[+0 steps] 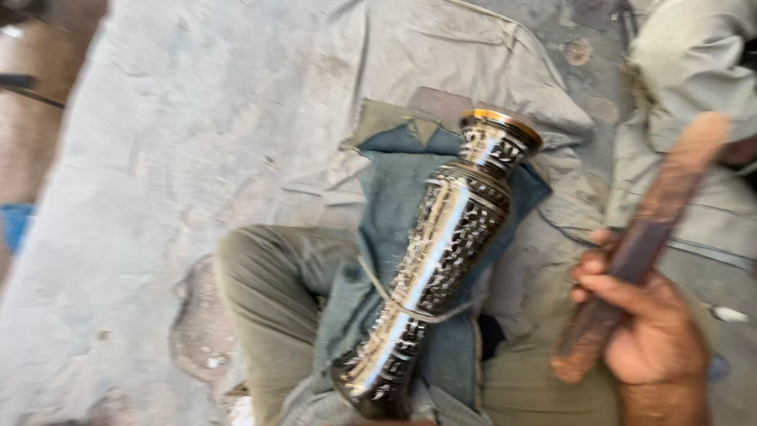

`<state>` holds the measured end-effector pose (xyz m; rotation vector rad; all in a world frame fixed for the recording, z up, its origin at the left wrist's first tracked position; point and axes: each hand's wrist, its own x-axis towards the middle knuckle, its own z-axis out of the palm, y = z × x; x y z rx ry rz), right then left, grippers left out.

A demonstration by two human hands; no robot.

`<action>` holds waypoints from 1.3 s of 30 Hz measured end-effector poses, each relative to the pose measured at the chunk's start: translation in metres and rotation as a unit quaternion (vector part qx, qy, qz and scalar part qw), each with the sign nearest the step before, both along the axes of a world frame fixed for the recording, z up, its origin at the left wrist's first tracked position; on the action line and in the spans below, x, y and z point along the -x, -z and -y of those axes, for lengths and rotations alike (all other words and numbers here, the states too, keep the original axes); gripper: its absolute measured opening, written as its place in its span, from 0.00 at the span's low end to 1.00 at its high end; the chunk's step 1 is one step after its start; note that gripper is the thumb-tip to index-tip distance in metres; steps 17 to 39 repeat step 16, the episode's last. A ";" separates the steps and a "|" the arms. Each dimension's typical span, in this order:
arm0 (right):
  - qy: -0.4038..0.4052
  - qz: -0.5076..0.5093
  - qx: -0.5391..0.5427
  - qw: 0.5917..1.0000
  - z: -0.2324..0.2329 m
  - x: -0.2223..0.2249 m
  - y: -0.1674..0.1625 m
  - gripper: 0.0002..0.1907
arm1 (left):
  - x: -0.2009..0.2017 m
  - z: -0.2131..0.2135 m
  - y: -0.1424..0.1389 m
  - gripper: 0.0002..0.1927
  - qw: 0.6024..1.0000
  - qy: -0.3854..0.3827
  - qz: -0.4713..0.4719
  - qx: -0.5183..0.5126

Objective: The person holds a metal vase with one hand and uses a wooden mallet to repeatedly strike its surface. The person rotates the vase to work on different sections, continuing the hammering throughout the clip.

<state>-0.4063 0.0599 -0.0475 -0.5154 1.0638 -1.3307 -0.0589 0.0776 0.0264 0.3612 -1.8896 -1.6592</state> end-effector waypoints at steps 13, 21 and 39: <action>-0.040 0.344 0.292 0.892 0.023 -0.013 0.062 0.10 | -0.010 -0.009 0.041 0.15 0.978 0.013 0.201 0.060; -0.032 0.374 0.329 0.866 0.027 -0.027 0.071 0.13 | -0.013 0.002 0.033 0.15 0.978 0.017 0.201 0.049; -0.032 0.374 0.329 0.866 0.027 -0.027 0.071 0.13 | -0.013 0.002 0.033 0.15 0.978 0.017 0.201 0.049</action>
